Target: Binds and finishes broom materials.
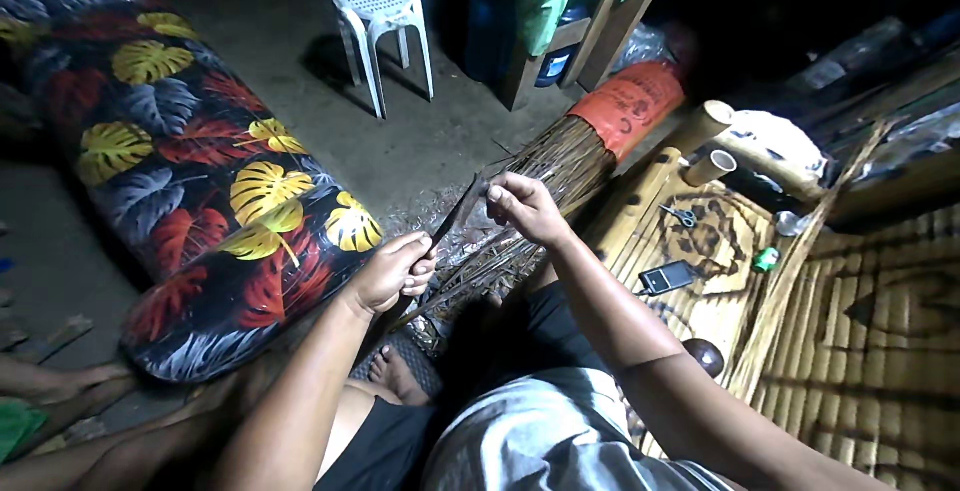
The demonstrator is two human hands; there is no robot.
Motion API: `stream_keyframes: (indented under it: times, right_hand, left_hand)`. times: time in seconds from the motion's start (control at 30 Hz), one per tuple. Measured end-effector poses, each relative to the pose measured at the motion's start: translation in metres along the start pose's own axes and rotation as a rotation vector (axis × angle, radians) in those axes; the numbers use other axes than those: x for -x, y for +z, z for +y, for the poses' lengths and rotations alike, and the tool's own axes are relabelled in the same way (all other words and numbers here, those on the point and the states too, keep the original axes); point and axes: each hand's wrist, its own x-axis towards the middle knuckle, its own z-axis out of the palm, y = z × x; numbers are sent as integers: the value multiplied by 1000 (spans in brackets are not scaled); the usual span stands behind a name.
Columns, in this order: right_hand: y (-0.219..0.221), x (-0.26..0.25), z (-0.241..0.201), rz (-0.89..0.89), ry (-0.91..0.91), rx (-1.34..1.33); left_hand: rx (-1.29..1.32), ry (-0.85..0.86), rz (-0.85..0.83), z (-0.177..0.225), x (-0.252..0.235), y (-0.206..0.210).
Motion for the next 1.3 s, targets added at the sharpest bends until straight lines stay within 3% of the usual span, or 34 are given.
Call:
stream_keyframes:
  times: [0.13, 0.3, 0.4, 0.57, 0.73, 0.9, 1.0, 1.17, 1.3]
  right_hand:
    - [-6, -1, -3, 99, 14, -69]
    - [22, 15, -18, -176, 194, -108]
    - [30, 17, -14, -224, 216, -107]
    - [20, 18, -20, -142, 186, -25]
    - [9, 6, -2, -6, 39, 17]
    - [0, 2, -1, 149, 72, -117]
    - [3, 12, -13, 77, 144, -163]
    - [18, 15, -14, -264, 113, -165]
    - [14, 13, -17, -240, 46, -147]
  left_hand:
    - [-11, 15, 22, -2, -1, -1]
    - [-102, 24, 94, -2, -6, 5]
    - [-172, 29, 137, -2, -6, 10]
    - [-194, 58, 177, -3, -4, 12]
    - [-182, 24, 169, -1, -4, 13]
    - [-124, 12, 144, -1, -4, 12]
    - [-30, -6, 81, 0, -3, 9]
    - [99, -80, -176, -2, -3, -3]
    - [195, -111, -282, 0, -1, -6]
